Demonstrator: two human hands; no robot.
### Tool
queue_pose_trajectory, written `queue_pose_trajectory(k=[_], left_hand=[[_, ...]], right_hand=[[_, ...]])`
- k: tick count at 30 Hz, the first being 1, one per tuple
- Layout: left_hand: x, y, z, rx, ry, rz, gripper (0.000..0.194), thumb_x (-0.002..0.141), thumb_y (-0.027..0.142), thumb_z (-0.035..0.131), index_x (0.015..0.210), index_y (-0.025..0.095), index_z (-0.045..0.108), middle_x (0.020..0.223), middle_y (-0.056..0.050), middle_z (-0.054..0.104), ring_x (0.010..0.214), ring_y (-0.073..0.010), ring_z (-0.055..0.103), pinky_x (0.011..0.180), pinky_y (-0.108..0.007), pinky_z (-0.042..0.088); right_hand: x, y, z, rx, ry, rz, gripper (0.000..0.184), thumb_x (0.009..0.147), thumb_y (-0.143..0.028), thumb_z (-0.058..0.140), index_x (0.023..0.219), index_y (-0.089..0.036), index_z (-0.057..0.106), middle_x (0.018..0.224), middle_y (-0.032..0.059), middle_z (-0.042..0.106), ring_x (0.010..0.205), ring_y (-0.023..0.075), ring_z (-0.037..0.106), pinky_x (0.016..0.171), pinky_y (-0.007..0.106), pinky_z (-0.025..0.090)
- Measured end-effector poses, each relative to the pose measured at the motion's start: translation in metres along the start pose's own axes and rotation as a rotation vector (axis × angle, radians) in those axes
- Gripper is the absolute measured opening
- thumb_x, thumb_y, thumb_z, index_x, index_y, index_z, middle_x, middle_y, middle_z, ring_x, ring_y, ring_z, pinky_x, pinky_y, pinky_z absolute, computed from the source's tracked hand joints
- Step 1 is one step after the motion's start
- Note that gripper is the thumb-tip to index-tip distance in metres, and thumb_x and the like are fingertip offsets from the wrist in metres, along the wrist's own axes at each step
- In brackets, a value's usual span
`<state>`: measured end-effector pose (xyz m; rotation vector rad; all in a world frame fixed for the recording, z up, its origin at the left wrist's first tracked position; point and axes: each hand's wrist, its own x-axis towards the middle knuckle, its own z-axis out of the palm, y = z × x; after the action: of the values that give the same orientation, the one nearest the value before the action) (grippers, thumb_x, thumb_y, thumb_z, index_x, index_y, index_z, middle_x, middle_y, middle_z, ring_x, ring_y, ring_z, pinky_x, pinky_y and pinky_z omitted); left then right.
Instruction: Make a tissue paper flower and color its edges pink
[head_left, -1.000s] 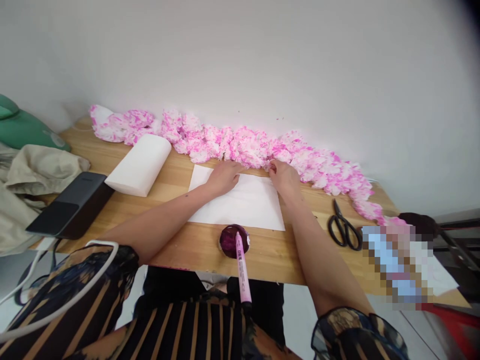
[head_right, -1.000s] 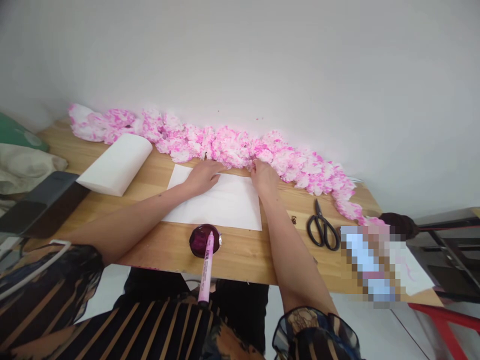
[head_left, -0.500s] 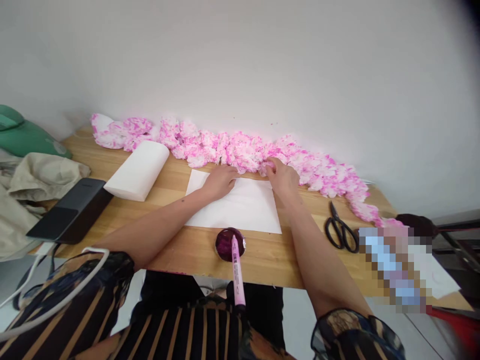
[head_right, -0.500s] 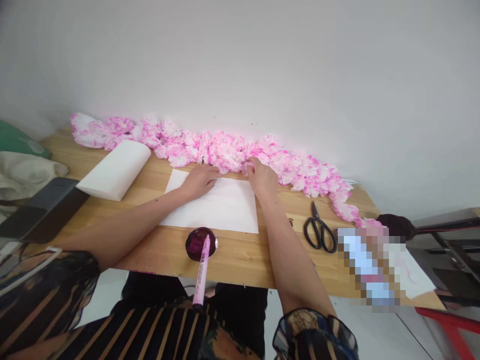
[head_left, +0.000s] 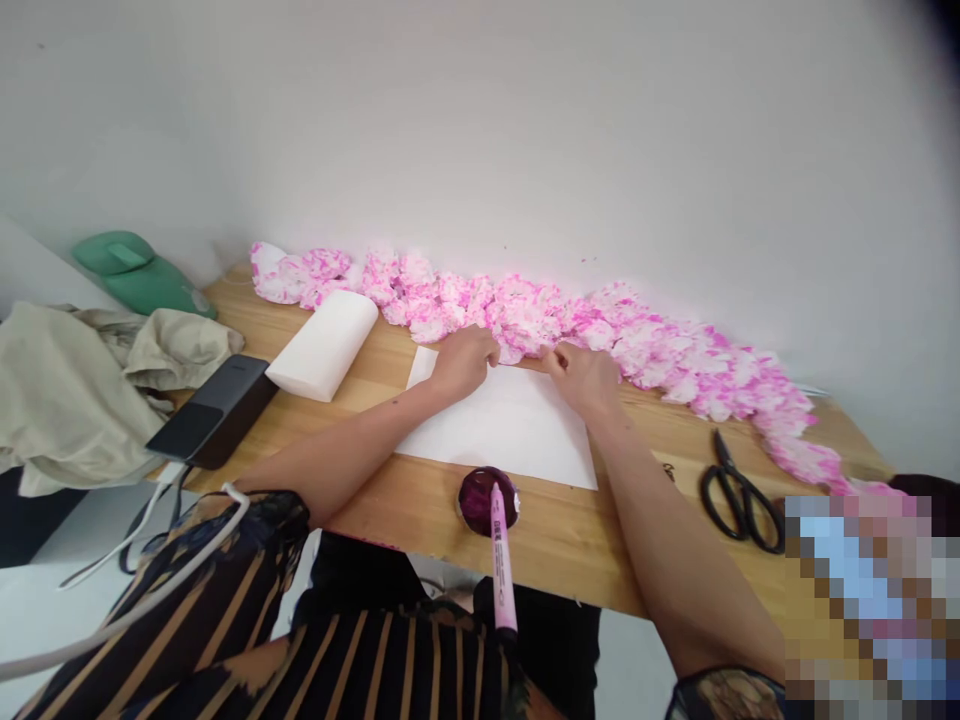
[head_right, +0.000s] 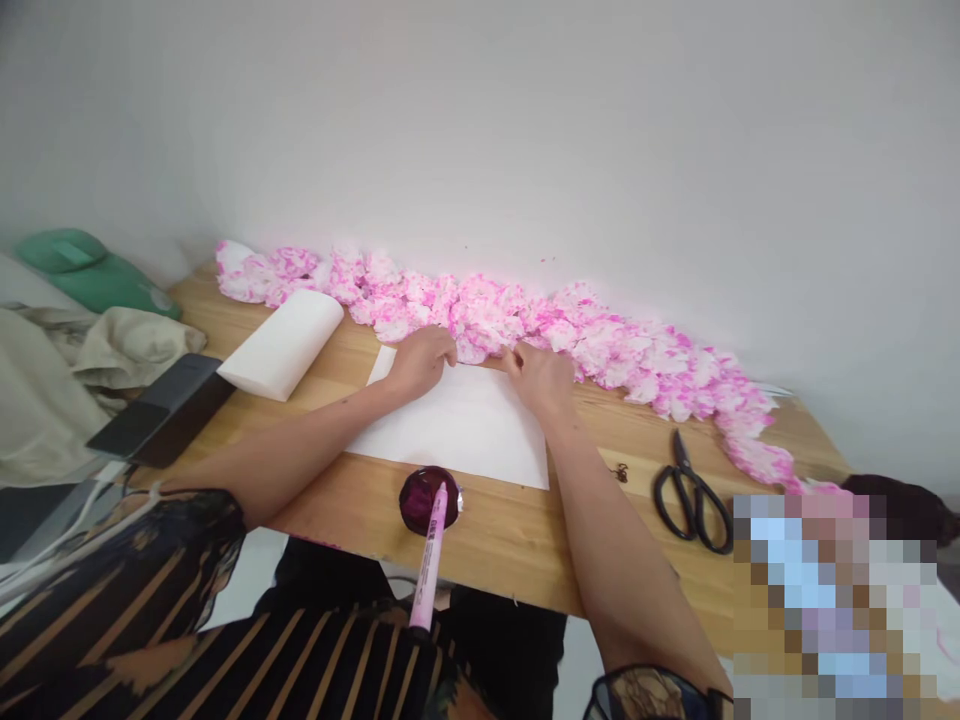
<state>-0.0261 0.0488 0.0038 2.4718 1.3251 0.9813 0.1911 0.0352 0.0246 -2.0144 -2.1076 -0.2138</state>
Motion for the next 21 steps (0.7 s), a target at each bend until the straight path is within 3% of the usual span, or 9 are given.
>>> queue_pose_trajectory(k=[4,7,11,14,17,21], left_hand=[[0.007,-0.022,-0.027,0.076,0.151,-0.187,0.029,0.073,-0.001,0.044,0.069,0.018,0.064,0.084,-0.008,0.071,0.090,-0.0232,0.065,0.081,-0.036,0.048],[0.011,-0.048,-0.056,0.240,0.204,-0.313,0.030,0.084,0.007,0.045,0.091,0.018,0.071,0.102,-0.010,0.072,0.102,-0.0261,0.065,0.084,-0.037,0.048],[0.012,-0.067,-0.085,0.283,0.008,-0.407,0.031,0.093,0.031,0.052,0.116,0.020,0.070,0.106,-0.009,0.074,0.100,-0.0270,0.067,0.082,-0.037,0.048],[0.011,-0.066,-0.093,0.308,-0.157,-0.442,0.042,0.091,0.046,0.060,0.123,0.021,0.068,0.105,-0.008,0.075,0.101,-0.0281,0.068,0.083,-0.036,0.048],[0.011,-0.065,-0.091,0.342,-0.242,-0.454,0.048,0.086,0.048,0.065,0.127,0.023,0.066,0.113,-0.007,0.075,0.104,-0.0291,0.068,0.083,-0.036,0.049],[0.010,-0.069,-0.080,0.402,-0.262,-0.415,0.044,0.088,0.037,0.062,0.129,0.024,0.065,0.119,-0.007,0.075,0.111,-0.0299,0.068,0.086,-0.036,0.050]], right_hand=[[0.000,0.002,0.005,0.027,-0.068,-0.049,0.044,0.102,-0.045,0.045,0.082,-0.018,0.073,0.076,0.0098,0.074,0.068,0.0207,0.060,0.062,0.030,0.023],[0.000,0.001,0.007,0.056,-0.112,-0.054,0.045,0.102,-0.046,0.044,0.083,-0.019,0.074,0.080,0.0094,0.075,0.071,0.0219,0.060,0.065,0.030,0.028],[-0.001,-0.003,0.007,0.056,-0.179,-0.074,0.050,0.103,-0.054,0.042,0.085,-0.021,0.076,0.085,0.0091,0.077,0.075,0.0242,0.064,0.070,0.032,0.036],[-0.001,-0.003,0.007,0.036,-0.200,-0.085,0.052,0.103,-0.056,0.042,0.085,-0.022,0.076,0.087,0.0089,0.078,0.078,0.0260,0.066,0.071,0.033,0.038],[0.000,-0.003,0.007,0.028,-0.198,-0.091,0.052,0.103,-0.056,0.041,0.086,-0.022,0.076,0.087,0.0086,0.078,0.080,0.0266,0.068,0.070,0.033,0.039],[0.000,-0.002,0.006,0.018,-0.202,-0.088,0.052,0.103,-0.055,0.041,0.085,-0.021,0.076,0.085,0.0090,0.077,0.080,0.0270,0.068,0.069,0.033,0.039]])
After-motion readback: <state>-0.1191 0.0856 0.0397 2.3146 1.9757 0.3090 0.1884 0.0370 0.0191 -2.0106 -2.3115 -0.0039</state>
